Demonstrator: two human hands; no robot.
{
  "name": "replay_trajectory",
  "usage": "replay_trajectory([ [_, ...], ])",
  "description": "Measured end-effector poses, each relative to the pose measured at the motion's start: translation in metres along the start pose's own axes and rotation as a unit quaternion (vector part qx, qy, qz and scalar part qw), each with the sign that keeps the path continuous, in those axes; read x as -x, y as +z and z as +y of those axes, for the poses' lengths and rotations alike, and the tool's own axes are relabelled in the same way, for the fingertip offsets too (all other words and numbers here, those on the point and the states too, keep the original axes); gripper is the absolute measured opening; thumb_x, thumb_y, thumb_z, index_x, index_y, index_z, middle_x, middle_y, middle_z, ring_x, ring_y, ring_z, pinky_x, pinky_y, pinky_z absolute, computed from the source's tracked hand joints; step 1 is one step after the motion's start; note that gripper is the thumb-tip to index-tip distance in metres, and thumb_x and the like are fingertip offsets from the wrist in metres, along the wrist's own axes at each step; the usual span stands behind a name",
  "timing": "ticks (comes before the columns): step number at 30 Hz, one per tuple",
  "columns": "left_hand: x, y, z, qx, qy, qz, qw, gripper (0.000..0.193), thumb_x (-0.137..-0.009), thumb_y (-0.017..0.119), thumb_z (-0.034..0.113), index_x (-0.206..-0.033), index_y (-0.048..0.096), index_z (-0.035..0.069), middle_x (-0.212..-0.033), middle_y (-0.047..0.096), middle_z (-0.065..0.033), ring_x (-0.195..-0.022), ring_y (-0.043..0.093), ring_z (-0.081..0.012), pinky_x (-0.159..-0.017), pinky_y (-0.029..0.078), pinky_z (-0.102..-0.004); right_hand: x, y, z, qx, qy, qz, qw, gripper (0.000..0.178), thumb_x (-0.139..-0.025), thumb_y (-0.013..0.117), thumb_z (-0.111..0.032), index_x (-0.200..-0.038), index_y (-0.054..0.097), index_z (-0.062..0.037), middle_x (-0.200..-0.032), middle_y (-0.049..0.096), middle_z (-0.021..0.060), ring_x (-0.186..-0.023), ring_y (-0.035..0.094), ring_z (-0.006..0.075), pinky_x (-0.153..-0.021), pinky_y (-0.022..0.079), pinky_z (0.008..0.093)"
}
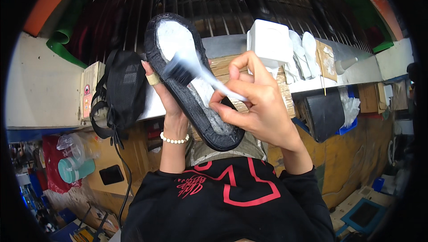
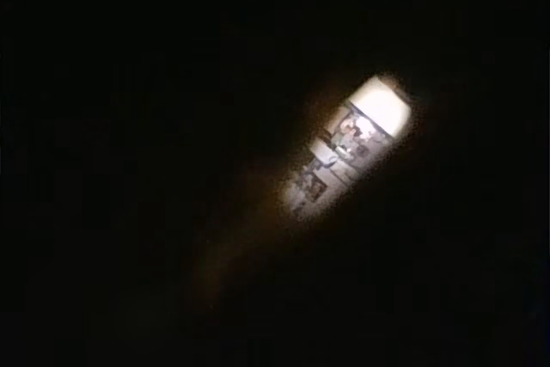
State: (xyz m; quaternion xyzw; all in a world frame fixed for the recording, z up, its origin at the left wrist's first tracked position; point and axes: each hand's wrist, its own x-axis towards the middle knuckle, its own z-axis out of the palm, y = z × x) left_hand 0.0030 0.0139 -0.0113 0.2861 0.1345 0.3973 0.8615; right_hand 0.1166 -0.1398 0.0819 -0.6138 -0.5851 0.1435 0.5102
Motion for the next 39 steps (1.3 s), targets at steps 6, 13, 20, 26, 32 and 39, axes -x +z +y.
replay_trajectory([
  [6,0.002,0.001,0.012,0.225,-0.019,-0.156,0.961,0.090,-0.095,0.029,0.078,-0.153,0.035,0.010,-0.144,0.051,-0.0136,-0.119,0.059,-0.0320,-0.104,0.048,-0.0453,-0.016,-0.015,-0.003,-0.046,-0.048,0.011,0.998,0.034,-0.071,0.089,-0.016,-0.097,0.071,-0.0034,-0.099,0.044,0.0002,-0.067,0.037,0.0055,-0.057,0.029,0.0211],
  [13,0.003,-0.001,0.009,0.017,-0.055,0.023,0.998,0.096,-0.091,0.032,0.083,-0.149,0.040,0.007,-0.137,0.056,-0.0176,-0.115,0.062,-0.0308,-0.098,0.054,-0.0456,0.008,-0.013,0.032,0.031,0.053,0.026,0.998,0.064,-0.071,0.091,-0.025,-0.121,0.057,-0.0036,-0.103,0.046,0.0000,-0.078,0.042,0.0082,-0.061,0.032,0.0243],
  [20,-0.035,-0.076,0.022,0.253,-0.411,-0.303,0.822,0.080,-0.097,0.052,0.054,-0.154,0.023,0.005,-0.145,0.043,-0.0297,-0.124,0.054,-0.0517,-0.095,0.055,-0.0597,0.087,-0.076,0.085,0.477,0.226,0.039,0.849,0.021,-0.085,0.075,-0.016,-0.106,0.077,-0.0131,-0.088,0.062,0.0035,-0.078,0.055,0.0215,-0.071,0.036,0.0321],
  [26,-0.074,-0.078,0.047,0.117,-0.435,-0.377,0.809,0.072,-0.100,0.059,0.040,-0.154,0.022,0.007,-0.133,0.052,-0.0327,-0.124,0.055,-0.0475,-0.092,0.056,-0.0526,0.092,-0.056,0.118,0.529,0.110,0.132,0.831,0.014,-0.081,0.080,-0.019,-0.094,0.081,-0.0161,-0.093,0.063,0.0006,-0.078,0.057,0.0167,-0.075,0.035,0.0335],
  [32,-0.029,-0.035,0.060,0.164,-0.216,-0.352,0.896,0.106,-0.087,0.073,0.052,-0.160,0.010,0.009,-0.159,0.021,-0.0231,-0.130,0.044,-0.0566,-0.100,0.048,-0.0676,0.089,-0.062,0.113,0.504,0.114,0.150,0.843,0.015,-0.077,0.082,-0.017,-0.091,0.079,-0.0140,-0.094,0.058,0.0012,-0.079,0.056,0.0167,-0.076,0.034,0.0343],
  [39,-0.051,-0.043,0.078,0.167,-0.360,-0.439,0.806,0.084,-0.092,0.073,0.035,-0.152,0.017,0.018,-0.145,0.031,-0.0359,-0.138,0.037,-0.0540,-0.107,0.042,-0.0685,0.110,-0.056,0.119,0.453,0.174,0.196,0.852,0.009,-0.081,0.080,-0.018,-0.087,0.078,-0.0116,-0.092,0.055,0.0047,-0.078,0.055,0.0183,-0.069,0.036,0.0346],
])
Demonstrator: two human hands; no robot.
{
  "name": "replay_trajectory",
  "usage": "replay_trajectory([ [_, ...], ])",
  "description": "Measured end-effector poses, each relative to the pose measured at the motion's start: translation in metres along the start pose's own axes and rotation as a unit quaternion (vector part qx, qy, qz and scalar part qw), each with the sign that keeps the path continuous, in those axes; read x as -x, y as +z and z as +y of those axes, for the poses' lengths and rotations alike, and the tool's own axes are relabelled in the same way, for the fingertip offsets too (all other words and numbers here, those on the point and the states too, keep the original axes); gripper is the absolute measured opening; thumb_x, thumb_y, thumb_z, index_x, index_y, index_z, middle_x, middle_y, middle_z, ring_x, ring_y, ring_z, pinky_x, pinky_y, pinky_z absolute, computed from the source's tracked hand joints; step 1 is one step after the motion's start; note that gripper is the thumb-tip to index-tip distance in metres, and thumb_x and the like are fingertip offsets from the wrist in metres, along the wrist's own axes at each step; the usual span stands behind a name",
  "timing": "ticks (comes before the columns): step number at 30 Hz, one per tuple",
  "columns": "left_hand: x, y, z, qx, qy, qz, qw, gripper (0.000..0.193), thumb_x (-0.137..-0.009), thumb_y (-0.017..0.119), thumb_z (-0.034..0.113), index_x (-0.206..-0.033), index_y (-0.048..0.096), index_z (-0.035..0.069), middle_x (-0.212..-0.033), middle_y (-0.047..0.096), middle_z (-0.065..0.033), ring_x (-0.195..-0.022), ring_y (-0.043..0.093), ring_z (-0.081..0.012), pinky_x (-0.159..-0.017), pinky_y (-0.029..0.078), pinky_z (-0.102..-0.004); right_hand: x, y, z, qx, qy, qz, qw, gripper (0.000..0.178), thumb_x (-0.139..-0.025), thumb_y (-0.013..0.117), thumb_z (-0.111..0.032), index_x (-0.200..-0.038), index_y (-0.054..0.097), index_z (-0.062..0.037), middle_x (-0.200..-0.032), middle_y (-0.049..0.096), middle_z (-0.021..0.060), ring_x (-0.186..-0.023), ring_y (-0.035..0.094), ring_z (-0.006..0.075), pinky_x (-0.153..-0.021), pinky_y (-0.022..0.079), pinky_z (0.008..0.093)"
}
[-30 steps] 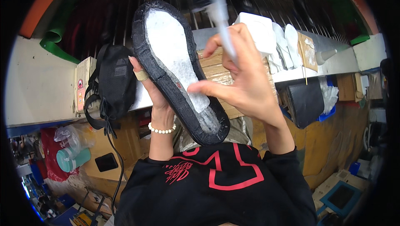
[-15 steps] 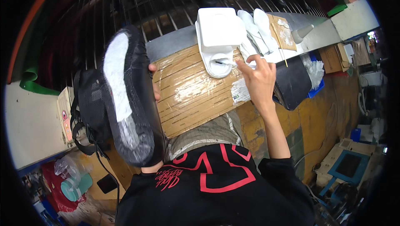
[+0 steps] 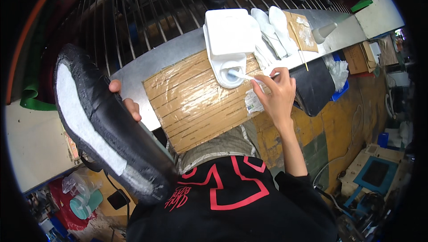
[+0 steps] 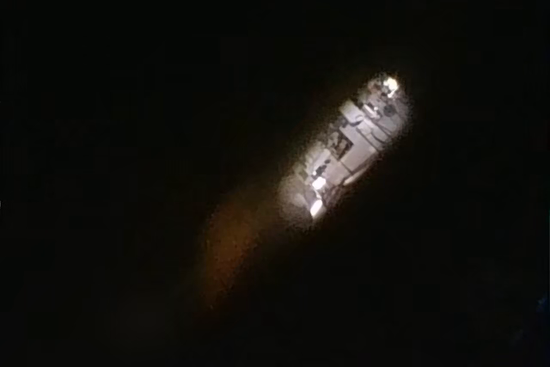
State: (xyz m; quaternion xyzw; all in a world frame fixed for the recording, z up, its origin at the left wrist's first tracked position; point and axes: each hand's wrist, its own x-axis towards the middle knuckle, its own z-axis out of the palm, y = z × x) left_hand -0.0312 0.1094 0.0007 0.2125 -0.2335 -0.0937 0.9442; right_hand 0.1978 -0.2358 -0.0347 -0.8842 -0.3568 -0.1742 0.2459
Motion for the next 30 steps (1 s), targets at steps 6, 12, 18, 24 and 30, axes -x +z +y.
replay_trajectory([
  [6,-0.002,-0.001,-0.009,0.006,0.008,0.030,0.999,0.095,-0.088,0.071,0.052,-0.154,0.014,0.016,-0.143,0.033,-0.0382,-0.132,0.043,-0.0557,-0.102,0.048,-0.0684,0.037,0.020,0.013,-0.180,0.187,0.018,0.966,0.026,-0.094,0.072,-0.023,-0.082,0.073,0.0007,-0.078,0.053,0.0072,-0.069,0.050,0.0194,-0.059,0.041,0.0354],
  [12,-0.037,-0.003,-0.080,0.007,0.224,0.134,0.965,0.114,-0.080,0.055,0.082,-0.156,0.019,0.006,-0.145,0.035,-0.0367,-0.116,0.056,-0.0563,-0.081,0.059,-0.0634,-0.001,0.003,0.003,-0.368,0.175,0.037,0.912,0.039,-0.104,0.059,-0.019,-0.071,0.062,0.0026,-0.067,0.048,-0.0009,-0.061,0.039,0.0072,-0.055,0.031,0.0270],
  [18,-0.043,-0.007,-0.110,0.006,0.371,0.313,0.874,0.114,-0.079,0.056,0.082,-0.156,0.021,0.005,-0.147,0.035,-0.0355,-0.119,0.054,-0.0558,-0.084,0.056,-0.0645,-0.063,-0.069,-0.062,-0.367,-0.048,0.000,0.929,0.018,-0.091,0.073,-0.015,-0.105,0.078,-0.0057,-0.082,0.059,0.0007,-0.072,0.051,0.0089,-0.063,0.038,0.0251],
  [24,-0.040,0.010,-0.110,-0.072,0.336,0.346,0.873,0.113,-0.080,0.053,0.083,-0.156,0.021,0.006,-0.148,0.035,-0.0333,-0.121,0.052,-0.0538,-0.088,0.054,-0.0635,-0.115,-0.059,-0.106,-0.233,-0.236,0.136,0.934,0.037,-0.067,0.087,-0.012,-0.104,0.082,-0.0166,-0.090,0.055,0.0031,-0.081,0.054,0.0159,-0.065,0.041,0.0267],
  [30,-0.030,0.019,-0.108,-0.104,0.332,0.362,0.865,0.111,-0.081,0.050,0.084,-0.157,0.022,0.006,-0.149,0.036,-0.0311,-0.124,0.051,-0.0519,-0.092,0.052,-0.0625,-0.098,-0.076,-0.115,-0.264,-0.342,0.053,0.901,0.039,-0.064,0.090,-0.025,-0.103,0.083,-0.0259,-0.093,0.047,0.0007,-0.084,0.048,0.0174,-0.067,0.037,0.0272],
])
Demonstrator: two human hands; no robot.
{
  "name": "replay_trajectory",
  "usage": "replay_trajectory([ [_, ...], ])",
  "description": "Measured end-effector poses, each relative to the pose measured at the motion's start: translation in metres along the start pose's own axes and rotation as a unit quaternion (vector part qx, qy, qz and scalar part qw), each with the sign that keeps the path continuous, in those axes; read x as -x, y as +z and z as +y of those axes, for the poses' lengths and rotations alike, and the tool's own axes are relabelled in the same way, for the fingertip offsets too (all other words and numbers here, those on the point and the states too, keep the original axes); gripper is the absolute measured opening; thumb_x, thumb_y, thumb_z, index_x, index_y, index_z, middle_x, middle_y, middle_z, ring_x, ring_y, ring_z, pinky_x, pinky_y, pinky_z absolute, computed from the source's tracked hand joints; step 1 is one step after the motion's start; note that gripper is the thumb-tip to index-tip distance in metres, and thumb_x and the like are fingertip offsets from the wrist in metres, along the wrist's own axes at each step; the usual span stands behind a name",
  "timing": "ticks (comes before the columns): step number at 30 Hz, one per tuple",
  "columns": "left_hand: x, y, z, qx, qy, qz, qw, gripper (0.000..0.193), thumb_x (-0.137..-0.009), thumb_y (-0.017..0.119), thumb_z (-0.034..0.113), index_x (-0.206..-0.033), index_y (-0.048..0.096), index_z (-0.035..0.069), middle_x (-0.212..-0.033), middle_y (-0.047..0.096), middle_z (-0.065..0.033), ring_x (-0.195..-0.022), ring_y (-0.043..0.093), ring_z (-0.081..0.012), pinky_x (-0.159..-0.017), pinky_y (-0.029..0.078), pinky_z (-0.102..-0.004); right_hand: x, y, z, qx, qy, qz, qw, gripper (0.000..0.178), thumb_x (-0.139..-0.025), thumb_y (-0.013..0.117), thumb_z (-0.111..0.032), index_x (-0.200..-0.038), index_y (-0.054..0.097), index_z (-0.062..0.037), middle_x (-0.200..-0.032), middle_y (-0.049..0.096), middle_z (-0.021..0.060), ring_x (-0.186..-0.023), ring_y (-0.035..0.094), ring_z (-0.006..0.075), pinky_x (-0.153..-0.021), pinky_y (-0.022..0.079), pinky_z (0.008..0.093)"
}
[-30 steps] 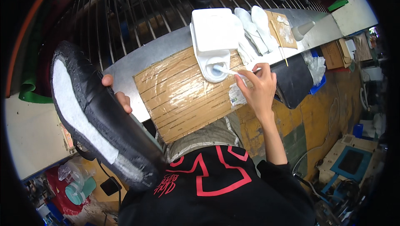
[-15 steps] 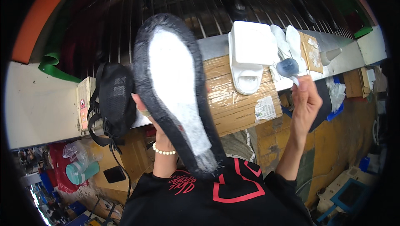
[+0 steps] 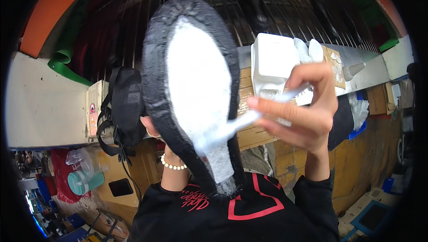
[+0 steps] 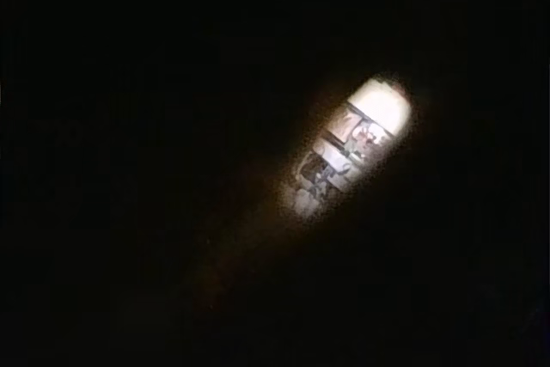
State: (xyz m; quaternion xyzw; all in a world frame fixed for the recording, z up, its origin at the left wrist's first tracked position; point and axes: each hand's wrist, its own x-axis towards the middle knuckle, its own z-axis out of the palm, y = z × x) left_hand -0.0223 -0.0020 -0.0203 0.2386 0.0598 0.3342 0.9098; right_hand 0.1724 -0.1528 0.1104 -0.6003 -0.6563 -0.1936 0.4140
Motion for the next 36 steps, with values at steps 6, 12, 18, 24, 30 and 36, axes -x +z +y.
replay_trajectory([
  [6,0.001,0.004,-0.003,-0.018,-0.002,0.011,1.000,0.110,-0.082,0.047,0.084,-0.157,0.023,0.007,-0.150,0.036,-0.0288,-0.127,0.050,-0.0499,-0.096,0.049,-0.0615,-0.024,-0.002,0.030,0.079,0.071,0.084,0.991,0.039,-0.066,0.088,-0.019,-0.104,0.082,-0.0149,-0.100,0.043,0.0030,-0.087,0.046,0.0179,-0.071,0.038,0.0271],
  [12,0.001,0.004,-0.001,-0.030,0.002,0.012,0.999,0.109,-0.083,0.043,0.085,-0.157,0.023,0.007,-0.152,0.037,-0.0266,-0.130,0.048,-0.0479,-0.100,0.047,-0.0606,-0.017,-0.006,0.014,0.026,-0.012,0.005,1.000,0.040,-0.065,0.086,-0.026,-0.103,0.083,-0.0159,-0.099,0.041,0.0024,-0.087,0.046,0.0184,-0.070,0.037,0.0269],
  [18,0.003,0.007,-0.003,-0.042,0.002,0.020,0.999,0.108,-0.084,0.040,0.086,-0.158,0.024,0.008,-0.153,0.037,-0.0244,-0.132,0.047,-0.0459,-0.104,0.045,-0.0596,-0.020,-0.014,0.028,0.038,0.026,0.102,0.994,0.030,-0.071,0.084,-0.016,-0.101,0.082,-0.0105,-0.103,0.043,0.0045,-0.088,0.045,0.0158,-0.072,0.039,0.0268],
  [24,0.001,0.008,0.002,-0.060,0.000,0.022,0.998,0.108,-0.085,0.037,0.086,-0.158,0.024,0.008,-0.154,0.038,-0.0221,-0.135,0.045,-0.0440,-0.108,0.043,-0.0586,-0.011,-0.010,0.025,0.061,0.033,0.025,0.997,0.037,-0.063,0.086,-0.017,-0.100,0.083,-0.0128,-0.101,0.043,0.0048,-0.088,0.046,0.0175,-0.073,0.040,0.0276],
  [30,-0.004,0.013,-0.004,-0.124,0.008,0.046,0.991,0.107,-0.086,0.034,0.087,-0.158,0.025,0.008,-0.156,0.038,-0.0199,-0.138,0.044,-0.0420,-0.112,0.040,-0.0576,-0.005,0.002,0.036,0.033,0.058,0.074,0.995,0.034,-0.070,0.088,-0.014,-0.103,0.082,-0.0135,-0.101,0.044,0.0024,-0.089,0.047,0.0157,-0.072,0.041,0.0271],
  [36,-0.040,0.006,0.004,0.113,0.001,-0.180,0.977,0.110,-0.086,0.030,0.088,-0.153,0.032,0.001,-0.146,0.048,-0.0260,-0.121,0.059,-0.0422,-0.103,0.051,-0.0505,0.049,0.033,0.006,-0.144,0.121,-0.091,0.978,0.031,-0.067,0.087,-0.027,-0.097,0.083,-0.0309,-0.082,0.039,-0.0012,-0.080,0.045,0.0169,-0.063,0.036,0.0280],
])
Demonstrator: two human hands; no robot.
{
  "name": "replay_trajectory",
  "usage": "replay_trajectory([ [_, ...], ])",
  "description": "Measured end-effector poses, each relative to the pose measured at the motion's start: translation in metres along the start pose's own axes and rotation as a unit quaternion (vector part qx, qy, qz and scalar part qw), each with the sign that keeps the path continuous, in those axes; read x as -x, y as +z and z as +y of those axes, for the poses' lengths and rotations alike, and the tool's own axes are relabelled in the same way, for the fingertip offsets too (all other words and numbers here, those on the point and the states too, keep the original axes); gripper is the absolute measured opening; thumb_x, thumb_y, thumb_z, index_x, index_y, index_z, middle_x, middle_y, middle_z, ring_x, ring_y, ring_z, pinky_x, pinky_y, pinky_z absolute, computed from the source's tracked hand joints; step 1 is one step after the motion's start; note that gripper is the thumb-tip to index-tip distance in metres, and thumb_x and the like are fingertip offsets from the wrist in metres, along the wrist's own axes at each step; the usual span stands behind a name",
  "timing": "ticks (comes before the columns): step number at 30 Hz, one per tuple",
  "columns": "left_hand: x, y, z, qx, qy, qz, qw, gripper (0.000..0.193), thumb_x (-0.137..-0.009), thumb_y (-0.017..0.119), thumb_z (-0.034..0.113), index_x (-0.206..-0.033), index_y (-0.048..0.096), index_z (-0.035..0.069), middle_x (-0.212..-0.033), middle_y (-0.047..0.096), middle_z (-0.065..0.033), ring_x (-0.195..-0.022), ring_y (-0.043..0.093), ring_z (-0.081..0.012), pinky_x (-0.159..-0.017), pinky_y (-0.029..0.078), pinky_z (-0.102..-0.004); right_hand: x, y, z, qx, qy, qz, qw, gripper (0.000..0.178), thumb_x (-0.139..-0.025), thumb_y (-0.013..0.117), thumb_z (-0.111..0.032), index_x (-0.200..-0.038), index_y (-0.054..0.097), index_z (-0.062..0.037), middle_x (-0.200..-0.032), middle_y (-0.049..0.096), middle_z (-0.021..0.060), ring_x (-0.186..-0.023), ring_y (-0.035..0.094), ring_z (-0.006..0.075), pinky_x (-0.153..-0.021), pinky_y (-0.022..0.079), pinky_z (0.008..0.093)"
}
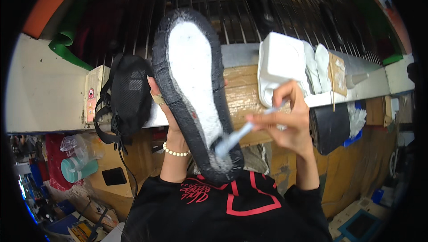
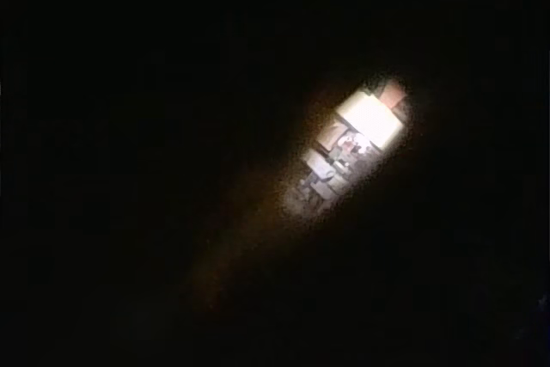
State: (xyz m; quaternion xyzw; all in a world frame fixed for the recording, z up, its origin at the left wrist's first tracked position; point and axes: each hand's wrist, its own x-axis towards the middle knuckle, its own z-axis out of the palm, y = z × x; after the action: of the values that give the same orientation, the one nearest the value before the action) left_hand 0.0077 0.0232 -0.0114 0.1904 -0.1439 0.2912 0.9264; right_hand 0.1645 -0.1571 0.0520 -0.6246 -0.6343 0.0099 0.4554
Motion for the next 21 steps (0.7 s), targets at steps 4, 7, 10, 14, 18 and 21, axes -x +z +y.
replay_trajectory([
  [4,-0.012,-0.015,0.028,0.064,-0.117,0.011,0.991,0.106,-0.087,0.043,0.082,-0.151,0.032,-0.002,-0.132,0.053,-0.0339,-0.109,0.063,-0.0447,-0.095,0.055,-0.0517,0.024,-0.012,0.020,-0.209,0.089,0.059,0.972,0.020,-0.076,0.085,-0.017,-0.096,0.082,-0.0131,-0.093,0.041,0.0002,-0.084,0.044,0.0153,-0.071,0.041,0.0291],
  [7,-0.032,-0.051,0.050,0.096,-0.217,0.057,0.970,0.092,-0.089,0.055,0.071,-0.145,0.040,-0.001,-0.118,0.061,-0.0302,-0.102,0.066,-0.0399,-0.084,0.060,-0.0474,0.036,-0.020,0.046,-0.256,0.199,0.288,0.901,0.015,-0.094,0.067,-0.012,-0.097,0.072,0.0021,-0.092,0.046,0.0025,-0.080,0.044,0.0138,-0.085,0.044,0.0300],
  [10,-0.061,-0.105,0.055,0.245,-0.227,0.105,0.937,0.087,-0.090,0.057,0.068,-0.144,0.041,0.001,-0.117,0.061,-0.0284,-0.102,0.066,-0.0389,-0.080,0.060,-0.0460,0.045,-0.032,0.066,-0.228,0.245,0.410,0.849,0.028,-0.104,0.055,-0.019,-0.102,0.063,0.0074,-0.086,0.047,0.0012,-0.076,0.040,0.0097,-0.076,0.037,0.0273],
  [14,-0.129,-0.172,0.075,0.261,-0.173,0.220,0.924,0.063,-0.094,0.062,0.050,-0.132,0.052,0.000,-0.112,0.063,-0.0224,-0.102,0.067,-0.0312,-0.082,0.060,-0.0429,0.055,-0.046,0.070,-0.210,0.238,0.471,0.823,0.028,-0.104,0.056,-0.020,-0.102,0.062,0.0077,-0.085,0.047,0.0000,-0.075,0.039,0.0082,-0.073,0.033,0.0257],
  [18,-0.194,-0.229,0.089,0.050,-0.016,0.330,0.942,0.058,-0.096,0.056,0.057,-0.120,0.062,0.004,-0.112,0.066,-0.0179,-0.099,0.067,-0.0318,-0.079,0.061,-0.0385,0.064,-0.055,0.062,-0.144,0.238,0.448,0.850,0.023,-0.103,0.057,-0.016,-0.101,0.062,0.0062,-0.092,0.048,0.0005,-0.077,0.040,0.0091,-0.075,0.033,0.0232],
  [21,-0.200,-0.257,0.087,0.029,0.054,0.474,0.878,0.064,-0.096,0.051,0.065,-0.119,0.063,0.006,-0.112,0.068,-0.0159,-0.097,0.067,-0.0325,-0.076,0.062,-0.0376,0.067,-0.056,0.065,-0.134,0.248,0.460,0.842,0.025,-0.103,0.056,-0.017,-0.104,0.063,0.0065,-0.095,0.050,0.0010,-0.077,0.041,0.0092,-0.074,0.034,0.0235],
])
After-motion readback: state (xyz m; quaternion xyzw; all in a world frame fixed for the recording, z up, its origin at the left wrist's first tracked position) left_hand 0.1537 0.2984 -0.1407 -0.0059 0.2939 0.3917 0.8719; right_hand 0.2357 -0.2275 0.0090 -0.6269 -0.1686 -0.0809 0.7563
